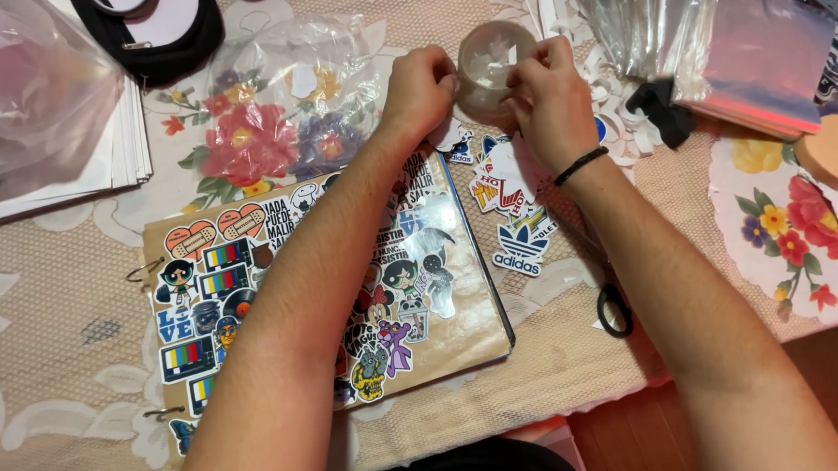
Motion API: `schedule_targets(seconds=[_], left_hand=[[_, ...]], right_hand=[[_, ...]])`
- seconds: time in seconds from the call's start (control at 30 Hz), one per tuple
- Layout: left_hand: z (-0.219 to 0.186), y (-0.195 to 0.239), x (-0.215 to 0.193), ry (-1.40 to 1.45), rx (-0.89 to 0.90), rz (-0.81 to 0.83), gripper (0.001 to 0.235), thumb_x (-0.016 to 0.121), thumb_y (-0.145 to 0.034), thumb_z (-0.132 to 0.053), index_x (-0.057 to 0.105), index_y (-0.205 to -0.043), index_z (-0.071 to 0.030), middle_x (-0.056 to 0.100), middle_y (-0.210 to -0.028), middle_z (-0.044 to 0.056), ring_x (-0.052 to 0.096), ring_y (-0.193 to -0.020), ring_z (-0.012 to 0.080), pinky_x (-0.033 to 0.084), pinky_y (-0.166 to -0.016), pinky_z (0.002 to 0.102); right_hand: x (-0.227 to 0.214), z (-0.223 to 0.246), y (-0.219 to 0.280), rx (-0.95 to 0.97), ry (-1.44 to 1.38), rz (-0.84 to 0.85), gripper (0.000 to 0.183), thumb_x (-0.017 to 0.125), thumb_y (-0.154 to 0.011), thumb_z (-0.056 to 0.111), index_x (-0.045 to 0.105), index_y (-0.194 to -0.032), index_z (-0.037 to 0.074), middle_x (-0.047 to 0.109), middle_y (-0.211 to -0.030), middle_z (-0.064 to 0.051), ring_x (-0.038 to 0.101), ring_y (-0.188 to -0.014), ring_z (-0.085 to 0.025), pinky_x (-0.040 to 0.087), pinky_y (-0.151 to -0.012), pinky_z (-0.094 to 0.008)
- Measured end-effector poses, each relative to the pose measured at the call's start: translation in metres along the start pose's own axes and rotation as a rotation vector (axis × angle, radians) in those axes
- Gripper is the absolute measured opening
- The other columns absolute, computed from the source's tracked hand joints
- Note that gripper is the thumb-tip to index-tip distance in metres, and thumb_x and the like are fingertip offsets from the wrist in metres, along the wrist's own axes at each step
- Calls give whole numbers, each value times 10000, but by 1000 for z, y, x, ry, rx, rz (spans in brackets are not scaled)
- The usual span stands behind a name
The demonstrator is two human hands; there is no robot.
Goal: The person removes stickers from a plastic bag and places them on a sticker-covered notebook. They use scissors to trim the edges of a sticker and apply clear tape over the stickers on the notebook.
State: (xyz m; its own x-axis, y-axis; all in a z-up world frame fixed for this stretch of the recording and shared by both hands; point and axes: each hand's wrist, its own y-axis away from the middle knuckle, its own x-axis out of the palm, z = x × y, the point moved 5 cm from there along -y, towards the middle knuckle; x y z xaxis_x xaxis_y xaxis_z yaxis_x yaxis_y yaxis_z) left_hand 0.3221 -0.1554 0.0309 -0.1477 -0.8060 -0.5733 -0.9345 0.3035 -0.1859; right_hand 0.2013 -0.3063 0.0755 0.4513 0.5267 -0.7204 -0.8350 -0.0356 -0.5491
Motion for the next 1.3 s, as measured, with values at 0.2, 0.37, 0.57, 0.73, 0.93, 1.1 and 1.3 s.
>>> schedule_targets(seconds=[0.2, 0.37, 0.57, 0.73, 0.93, 1.1, 1.3], left_hand=[[-32, 30, -25, 675, -352, 5, 310, 538, -935, -344, 581, -1062, -64, 746, -948, 159, 745, -683, 206, 635, -539, 249], [-51, 29, -40, 630, -310, 44, 744, 680, -761, -435, 495, -1368, -47, 730, -1159, 176, 775, -888, 224, 678, -773, 285], [-67, 44, -86, 769, -296, -21, 544, 731, -802, -257, 578, -1263, -14, 734, -1143, 155, 778, -904, 228, 687, -779, 247], [-54, 109, -171, 723, -258, -34, 558, 781, -754, -301, 594, -1220, -57, 725, -1093, 75, 758, -850, 169, 675, -812, 244], [13, 217, -274, 650, -359, -163, 305, 653, -917, -241, 593, -1172, -86, 702, -1105, 60, 697, -904, 175, 608, -856, 306], [97, 297, -316, 699, -378, -369, 587, 670, -870, -282, 554, -1415, -95, 673, -1250, 29, 677, -1095, 151, 617, -786, 298], [130, 320, -309, 807, -372, -497, 443, 671, -931, -284, 579, -1335, -131, 713, -1147, 86, 714, -1018, 152, 587, -764, 240]], right_hand=[[-18, 11, -7, -167, 21, -157, 274, 881, -821, -55, 656, -968, -1, 484, -1076, -141, 600, -929, -312, 555, -728, -426], [-27, 26, -22, -231, 27, -184, 242, 839, -863, -84, 643, -981, -5, 486, -1078, -149, 586, -940, -312, 558, -728, -409], [-57, 27, -36, -97, -160, -173, 560, 813, -882, -106, 501, -1320, 52, 439, -1262, -176, 576, -1101, -320, 631, -814, -354], [-17, 2, -35, 182, -25, 292, 771, 841, -838, 258, 437, -1466, 65, 468, -1440, -192, 448, -1315, -350, 359, -1092, -507], [33, -14, -49, 261, 25, 491, 944, 883, -738, 350, 406, -1519, 120, 216, -1590, -182, 380, -1381, -398, 338, -1128, -500], [61, -32, -59, 250, 173, 584, 768, 848, -739, 389, 572, -1400, 113, 409, -1459, -190, 497, -1249, -397, 402, -1059, -493], [73, -52, -68, 281, 203, 627, 525, 775, -731, 368, 675, -1223, 212, 505, -1196, -158, 604, -1022, -357, 462, -960, -432]])
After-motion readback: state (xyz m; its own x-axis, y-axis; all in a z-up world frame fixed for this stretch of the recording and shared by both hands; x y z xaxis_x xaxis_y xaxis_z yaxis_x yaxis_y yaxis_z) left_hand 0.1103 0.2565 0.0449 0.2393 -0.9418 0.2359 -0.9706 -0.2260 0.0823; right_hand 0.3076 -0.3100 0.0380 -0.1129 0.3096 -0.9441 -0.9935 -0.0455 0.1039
